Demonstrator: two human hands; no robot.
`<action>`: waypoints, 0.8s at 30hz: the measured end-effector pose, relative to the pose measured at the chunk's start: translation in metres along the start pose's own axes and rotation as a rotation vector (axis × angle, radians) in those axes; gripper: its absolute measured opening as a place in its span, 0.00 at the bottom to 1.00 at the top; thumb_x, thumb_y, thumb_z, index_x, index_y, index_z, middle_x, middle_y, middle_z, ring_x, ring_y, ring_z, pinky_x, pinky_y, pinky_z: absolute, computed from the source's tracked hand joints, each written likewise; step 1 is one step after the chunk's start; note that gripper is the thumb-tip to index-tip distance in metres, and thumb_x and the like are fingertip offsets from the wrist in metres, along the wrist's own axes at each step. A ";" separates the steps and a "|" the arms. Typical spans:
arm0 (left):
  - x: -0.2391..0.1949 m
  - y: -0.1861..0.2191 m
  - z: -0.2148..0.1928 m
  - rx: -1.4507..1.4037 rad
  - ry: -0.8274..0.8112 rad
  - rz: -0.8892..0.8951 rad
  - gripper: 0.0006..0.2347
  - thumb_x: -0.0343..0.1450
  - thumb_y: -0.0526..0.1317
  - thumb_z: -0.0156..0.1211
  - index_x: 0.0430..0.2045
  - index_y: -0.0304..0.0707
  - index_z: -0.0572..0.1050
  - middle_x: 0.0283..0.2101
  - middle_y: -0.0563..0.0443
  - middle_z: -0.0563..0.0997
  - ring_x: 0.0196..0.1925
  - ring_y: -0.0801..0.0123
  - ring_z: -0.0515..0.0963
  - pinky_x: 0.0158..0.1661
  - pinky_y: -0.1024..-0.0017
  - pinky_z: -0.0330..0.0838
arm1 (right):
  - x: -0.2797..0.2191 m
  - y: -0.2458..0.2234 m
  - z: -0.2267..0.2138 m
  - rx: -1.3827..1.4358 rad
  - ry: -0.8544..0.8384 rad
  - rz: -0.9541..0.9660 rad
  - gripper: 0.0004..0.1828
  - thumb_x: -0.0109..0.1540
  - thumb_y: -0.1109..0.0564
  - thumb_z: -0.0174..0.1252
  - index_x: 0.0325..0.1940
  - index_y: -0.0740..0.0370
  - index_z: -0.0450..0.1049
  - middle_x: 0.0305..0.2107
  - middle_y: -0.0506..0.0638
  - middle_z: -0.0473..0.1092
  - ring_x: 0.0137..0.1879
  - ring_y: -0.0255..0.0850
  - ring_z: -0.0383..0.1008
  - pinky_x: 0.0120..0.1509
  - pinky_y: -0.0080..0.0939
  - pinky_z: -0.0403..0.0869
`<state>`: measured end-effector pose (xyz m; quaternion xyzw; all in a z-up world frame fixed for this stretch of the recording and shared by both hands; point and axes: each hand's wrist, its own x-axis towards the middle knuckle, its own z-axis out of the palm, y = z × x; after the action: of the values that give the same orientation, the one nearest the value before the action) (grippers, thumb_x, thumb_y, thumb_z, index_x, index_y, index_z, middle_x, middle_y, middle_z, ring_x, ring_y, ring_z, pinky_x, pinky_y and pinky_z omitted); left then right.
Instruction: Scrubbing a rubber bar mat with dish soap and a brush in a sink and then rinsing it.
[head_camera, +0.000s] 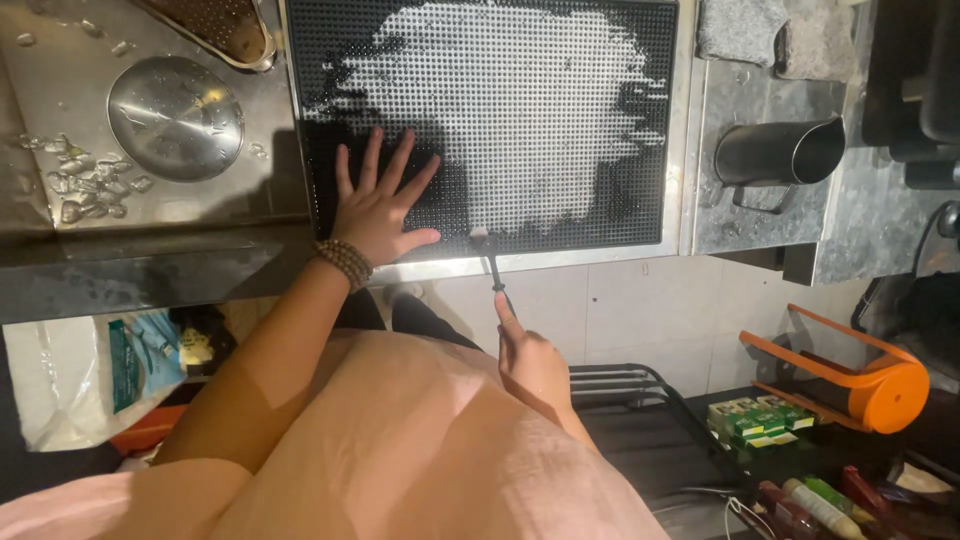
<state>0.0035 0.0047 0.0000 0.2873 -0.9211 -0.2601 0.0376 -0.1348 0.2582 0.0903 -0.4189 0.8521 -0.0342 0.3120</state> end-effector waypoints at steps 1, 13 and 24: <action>0.000 0.000 0.000 0.002 0.001 0.001 0.43 0.62 0.65 0.64 0.74 0.59 0.57 0.80 0.45 0.43 0.80 0.41 0.34 0.66 0.26 0.24 | 0.016 -0.007 -0.005 0.002 0.002 -0.001 0.31 0.65 0.54 0.54 0.72 0.37 0.63 0.23 0.64 0.73 0.30 0.64 0.76 0.37 0.64 0.73; -0.005 0.008 -0.015 -0.058 0.038 -0.010 0.53 0.61 0.63 0.67 0.75 0.36 0.42 0.79 0.43 0.46 0.80 0.43 0.37 0.68 0.31 0.27 | 0.176 -0.080 -0.070 0.153 0.147 0.007 0.26 0.66 0.50 0.52 0.70 0.40 0.67 0.33 0.66 0.77 0.42 0.63 0.78 0.49 0.59 0.75; 0.092 -0.069 -0.069 0.040 0.309 0.046 0.14 0.72 0.38 0.62 0.53 0.39 0.77 0.62 0.41 0.71 0.69 0.48 0.65 0.71 0.50 0.56 | 0.008 -0.059 0.008 0.621 0.001 -0.116 0.42 0.65 0.59 0.56 0.81 0.57 0.44 0.30 0.65 0.76 0.35 0.55 0.77 0.45 0.48 0.75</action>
<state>-0.0226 -0.1254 0.0170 0.3035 -0.9156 -0.1935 0.1790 -0.0937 0.2156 0.0986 -0.3515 0.7758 -0.3105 0.4222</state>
